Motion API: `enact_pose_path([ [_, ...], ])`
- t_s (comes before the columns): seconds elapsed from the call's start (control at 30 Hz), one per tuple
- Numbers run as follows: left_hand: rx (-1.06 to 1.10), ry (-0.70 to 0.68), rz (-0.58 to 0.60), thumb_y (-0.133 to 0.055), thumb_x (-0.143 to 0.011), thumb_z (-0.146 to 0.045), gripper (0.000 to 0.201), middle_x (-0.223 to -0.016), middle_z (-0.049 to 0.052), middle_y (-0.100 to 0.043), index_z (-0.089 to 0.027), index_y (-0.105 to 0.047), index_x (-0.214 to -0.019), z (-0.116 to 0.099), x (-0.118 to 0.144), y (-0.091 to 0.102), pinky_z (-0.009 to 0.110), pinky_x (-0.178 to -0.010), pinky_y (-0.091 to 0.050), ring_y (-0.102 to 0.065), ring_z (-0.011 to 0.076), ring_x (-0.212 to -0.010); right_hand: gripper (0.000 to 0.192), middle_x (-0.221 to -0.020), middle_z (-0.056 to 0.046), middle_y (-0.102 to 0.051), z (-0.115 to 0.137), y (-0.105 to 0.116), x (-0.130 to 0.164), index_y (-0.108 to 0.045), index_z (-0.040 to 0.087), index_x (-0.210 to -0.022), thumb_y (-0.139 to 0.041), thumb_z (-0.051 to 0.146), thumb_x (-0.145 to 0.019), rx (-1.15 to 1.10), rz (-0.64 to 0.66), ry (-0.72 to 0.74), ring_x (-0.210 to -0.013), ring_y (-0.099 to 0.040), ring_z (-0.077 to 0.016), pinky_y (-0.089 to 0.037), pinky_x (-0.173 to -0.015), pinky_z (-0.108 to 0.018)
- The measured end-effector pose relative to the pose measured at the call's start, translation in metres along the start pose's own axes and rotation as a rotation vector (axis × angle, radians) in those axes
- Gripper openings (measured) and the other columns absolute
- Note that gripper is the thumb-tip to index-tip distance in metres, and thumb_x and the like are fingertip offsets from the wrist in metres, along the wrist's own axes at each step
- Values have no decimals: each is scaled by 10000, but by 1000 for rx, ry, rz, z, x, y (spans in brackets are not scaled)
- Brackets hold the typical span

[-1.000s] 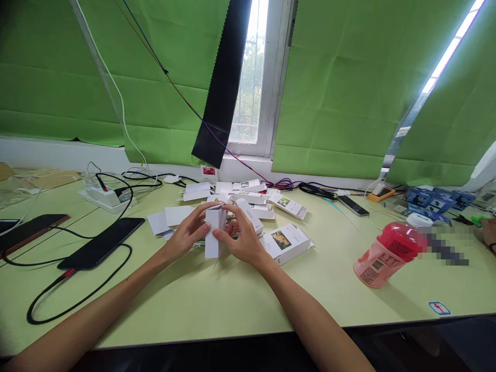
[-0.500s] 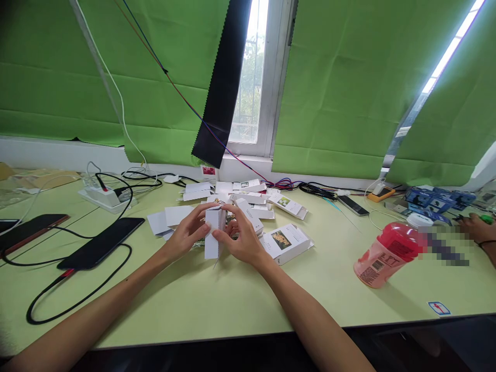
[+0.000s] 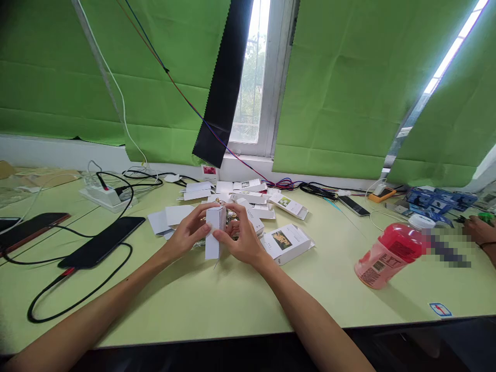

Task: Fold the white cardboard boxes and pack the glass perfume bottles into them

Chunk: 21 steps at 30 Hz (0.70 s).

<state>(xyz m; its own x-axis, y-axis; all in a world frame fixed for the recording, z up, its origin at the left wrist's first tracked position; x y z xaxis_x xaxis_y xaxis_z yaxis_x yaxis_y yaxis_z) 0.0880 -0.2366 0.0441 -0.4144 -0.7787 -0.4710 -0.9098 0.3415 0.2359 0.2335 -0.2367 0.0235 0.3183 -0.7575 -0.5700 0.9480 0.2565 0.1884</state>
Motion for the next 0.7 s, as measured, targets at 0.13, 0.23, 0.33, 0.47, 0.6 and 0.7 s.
enact_pose_path([
  [0.13,-11,-3,-13,-653,-963,-527,499,-1309,126,-660,-252,-558,-1369,-1,0,1,311,-834,-575,-709,231,-1011,578,-976,-2,-611,0,0,0,-399,285,-1385,-713,419,-919,3,8,-4,-654,-577,-113,-550,-734,-338],
  [0.23,-15,-11,-15,-655,-961,-521,497,-1289,122,-668,-255,-562,-1370,0,0,1,319,-833,-578,-711,237,-1011,579,-974,-4,-613,0,0,-1,-403,288,-1398,-706,419,-923,17,13,-14,-658,-572,-115,-551,-732,-338],
  [0.33,-25,-12,-15,-645,-964,-529,494,-1287,120,-665,-254,-559,-1365,1,0,1,317,-832,-577,-705,238,-1023,569,-995,-15,-625,1,0,-2,-417,286,-1410,-694,421,-931,29,20,-10,-677,-577,-121,-552,-726,-333],
  [0.47,-33,-4,-15,-635,-967,-538,489,-1226,104,-671,-256,-558,-1359,-1,0,0,307,-802,-573,-706,221,-965,539,-1058,-36,-644,5,-1,-2,-442,276,-1399,-678,416,-935,38,26,14,-694,-584,-124,-549,-697,-319],
  [0.6,-35,4,-22,-640,-957,-553,497,-1193,101,-681,-250,-568,-1345,-3,0,0,310,-788,-572,-705,220,-934,516,-1105,-37,-647,8,-1,-2,-455,277,-1388,-672,403,-938,42,26,28,-686,-582,-113,-542,-670,-304],
  [0.7,-41,5,-25,-639,-957,-557,494,-1180,101,-684,-250,-571,-1339,-3,-1,0,315,-793,-577,-705,224,-940,509,-1113,-34,-642,9,-1,-2,-462,278,-1388,-671,389,-938,49,22,39,-680,-581,-106,-539,-663,-299],
])
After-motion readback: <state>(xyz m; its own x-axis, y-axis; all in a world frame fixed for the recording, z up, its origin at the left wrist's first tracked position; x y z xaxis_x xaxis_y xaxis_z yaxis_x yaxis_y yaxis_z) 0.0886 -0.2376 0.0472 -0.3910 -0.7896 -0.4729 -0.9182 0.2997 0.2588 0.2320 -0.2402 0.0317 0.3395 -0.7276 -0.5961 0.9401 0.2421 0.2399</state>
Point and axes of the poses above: each hand's wrist, its own x-axis away from the middle knuckle, its own y-axis out of the back of the hand, z = x × y, the point moved 7 cm from there along -x, towards the middle knuckle
